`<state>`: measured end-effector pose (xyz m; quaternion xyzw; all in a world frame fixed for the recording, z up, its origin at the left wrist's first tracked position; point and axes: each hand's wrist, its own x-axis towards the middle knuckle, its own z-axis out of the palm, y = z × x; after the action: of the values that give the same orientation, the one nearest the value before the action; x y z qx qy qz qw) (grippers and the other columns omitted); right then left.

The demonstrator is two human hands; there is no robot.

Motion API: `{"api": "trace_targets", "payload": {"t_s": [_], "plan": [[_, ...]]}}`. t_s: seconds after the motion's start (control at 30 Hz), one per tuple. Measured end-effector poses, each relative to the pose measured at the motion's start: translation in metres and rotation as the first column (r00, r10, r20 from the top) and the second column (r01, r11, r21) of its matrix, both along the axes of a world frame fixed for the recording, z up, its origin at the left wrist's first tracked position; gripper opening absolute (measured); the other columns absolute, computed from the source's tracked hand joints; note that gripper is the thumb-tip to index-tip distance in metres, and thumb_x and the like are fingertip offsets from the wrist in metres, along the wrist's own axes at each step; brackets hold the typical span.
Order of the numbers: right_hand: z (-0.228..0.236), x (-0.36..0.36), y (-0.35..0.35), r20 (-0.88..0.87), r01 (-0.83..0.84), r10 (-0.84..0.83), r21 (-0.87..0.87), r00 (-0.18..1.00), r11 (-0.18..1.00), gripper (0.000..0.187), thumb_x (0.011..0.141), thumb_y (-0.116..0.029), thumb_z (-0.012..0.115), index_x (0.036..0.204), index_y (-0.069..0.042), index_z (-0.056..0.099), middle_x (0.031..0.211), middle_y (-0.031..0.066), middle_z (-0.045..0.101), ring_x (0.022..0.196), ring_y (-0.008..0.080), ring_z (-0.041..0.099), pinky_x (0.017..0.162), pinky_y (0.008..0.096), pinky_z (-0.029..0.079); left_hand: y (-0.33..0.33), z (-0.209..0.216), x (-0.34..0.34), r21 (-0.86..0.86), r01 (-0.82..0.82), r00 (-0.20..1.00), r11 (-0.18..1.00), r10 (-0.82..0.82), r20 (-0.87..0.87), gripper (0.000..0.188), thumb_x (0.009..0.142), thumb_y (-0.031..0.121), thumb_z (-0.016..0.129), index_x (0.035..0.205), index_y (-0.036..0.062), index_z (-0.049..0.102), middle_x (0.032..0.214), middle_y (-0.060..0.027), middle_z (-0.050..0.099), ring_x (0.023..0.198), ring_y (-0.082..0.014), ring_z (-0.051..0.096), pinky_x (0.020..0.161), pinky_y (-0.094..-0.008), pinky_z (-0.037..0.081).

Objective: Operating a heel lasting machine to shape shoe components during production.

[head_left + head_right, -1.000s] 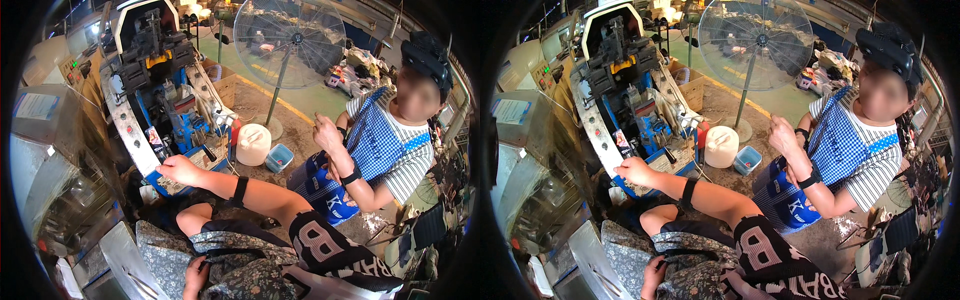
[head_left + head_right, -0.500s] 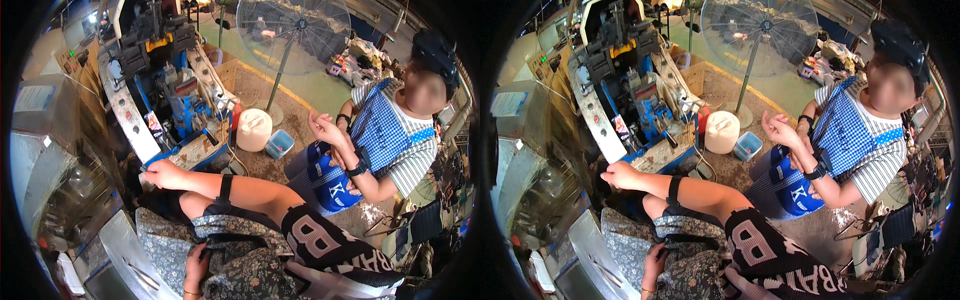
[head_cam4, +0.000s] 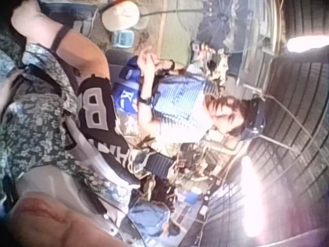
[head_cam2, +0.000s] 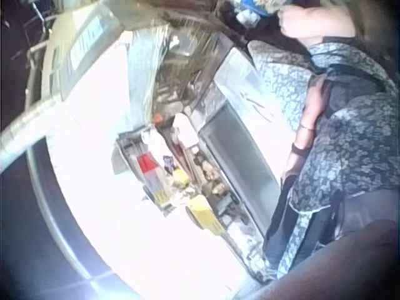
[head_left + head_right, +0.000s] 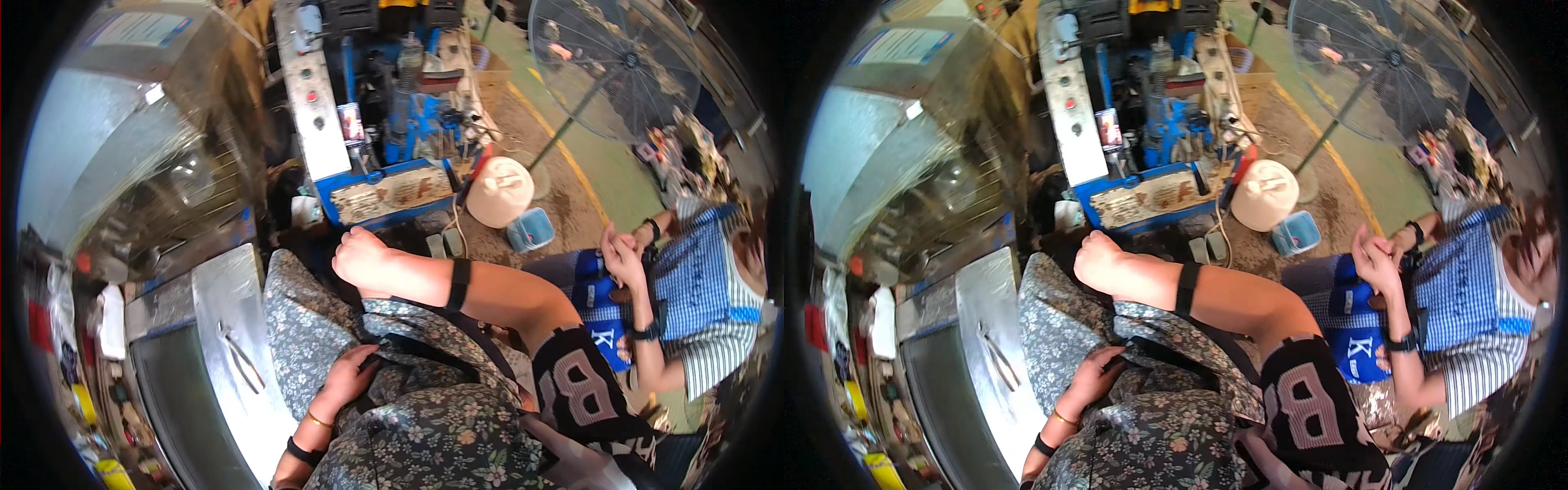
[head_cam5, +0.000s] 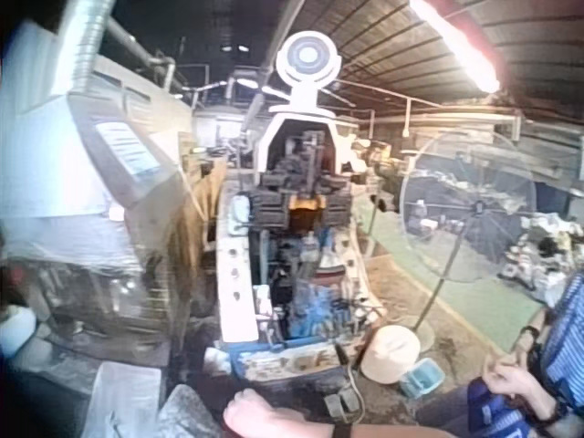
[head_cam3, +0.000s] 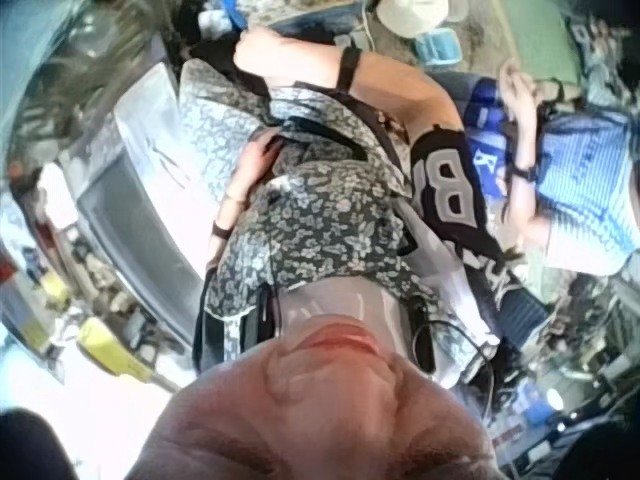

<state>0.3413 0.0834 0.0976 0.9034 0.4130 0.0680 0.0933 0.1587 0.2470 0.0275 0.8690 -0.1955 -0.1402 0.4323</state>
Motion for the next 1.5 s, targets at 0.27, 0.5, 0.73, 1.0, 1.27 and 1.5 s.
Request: {"api": "trace_targets", "payload": {"t_s": [0.27, 0.5, 0.73, 1.0, 1.27, 1.5], "plan": [[0.073, -0.047, 0.03, -0.036, -0.302, 0.302, -0.012, 0.953, 0.953, 0.015, 0.069, -0.019, 0.068, 0.082, -0.011, 0.071, 0.079, 0.0013, 0.067, 0.082, 0.0194, 0.06, 0.073, 0.0344, 0.039, 0.0, 0.0, -0.004, -0.127, -0.084, 0.996, 0.988, 0.082, -0.021, 0.035, 0.089, 0.017, 0.068, 0.122, 0.0063, 0.063, 0.117, -0.0171, 0.066, 0.107, -0.0326, 0.063, 0.094, -0.0375, 0.05], [0.104, -0.081, 0.056, 0.075, -0.415, 0.483, 0.636, 0.873, 0.651, 0.014, 0.076, -0.021, 0.064, 0.067, -0.012, 0.058, 0.069, 0.0033, 0.062, 0.07, 0.021, 0.062, 0.064, 0.0363, 0.047, -0.011, 0.081, 0.021, -0.328, 0.254, 0.918, 0.91, -0.334, -0.215, 0.046, 0.088, 0.014, 0.074, 0.129, 0.0003, 0.058, 0.123, -0.0104, 0.066, 0.12, -0.0194, 0.056, 0.104, -0.0351, 0.042], [0.09, -0.026, 0.055, -0.552, 0.332, 0.547, 0.828, 0.63, 0.453, 0.016, 0.087, -0.018, 0.068, 0.089, -0.003, 0.071, 0.072, 0.0101, 0.07, 0.065, 0.0168, 0.068, 0.06, 0.0316, 0.053, -0.056, 0.089, 0.046, -0.561, 0.089, 0.963, 0.823, -0.214, -0.162, 0.079, 0.077, 0.011, 0.085, 0.141, 0.0009, 0.041, 0.138, -0.009, 0.051, 0.13, -0.0202, 0.046, 0.111, -0.0378, 0.035], [0.058, -0.021, 0.068, -0.676, 0.688, 0.661, 0.649, 0.326, 0.324, 0.022, 0.089, -0.019, 0.066, 0.094, 0.002, 0.069, 0.077, 0.0088, 0.071, 0.064, 0.0124, 0.067, 0.056, 0.0279, 0.053, -0.069, 0.086, 0.048, -0.682, -0.159, 0.813, 0.713, -0.298, -0.501, 0.051, 0.077, 0.006, 0.081, 0.123, 0.0007, 0.059, 0.114, -0.003, 0.065, 0.107, -0.0147, 0.059, 0.098, -0.0316, 0.045], [0.042, -0.018, 0.079, -0.629, 0.754, 0.736, 0.603, 0.251, 0.258, 0.019, 0.089, -0.015, 0.065, 0.092, 0.003, 0.067, 0.075, 0.0091, 0.07, 0.064, 0.0134, 0.066, 0.057, 0.0285, 0.051, -0.069, 0.082, 0.037, -0.682, -0.338, 0.805, 0.649, -0.177, -0.567, 0.045, 0.072, 0.005, 0.085, 0.111, 0.0027, 0.063, 0.103, -0.0003, 0.066, 0.095, -0.0115, 0.061, 0.086, -0.0278, 0.049], [0.029, -0.015, 0.083, -0.585, 0.753, 0.77, 0.619, 0.254, 0.222, 0.02, 0.089, -0.017, 0.065, 0.093, 0.003, 0.068, 0.075, 0.0093, 0.07, 0.062, 0.013, 0.066, 0.053, 0.0283, 0.051, -0.075, 0.092, 0.041, -0.659, -0.317, 0.817, 0.682, -0.157, -0.556, 0.042, 0.075, 0.007, 0.083, 0.112, 0.0017, 0.064, 0.106, -0.001, 0.067, 0.095, -0.0126, 0.062, 0.087, -0.0289, 0.05]]}}
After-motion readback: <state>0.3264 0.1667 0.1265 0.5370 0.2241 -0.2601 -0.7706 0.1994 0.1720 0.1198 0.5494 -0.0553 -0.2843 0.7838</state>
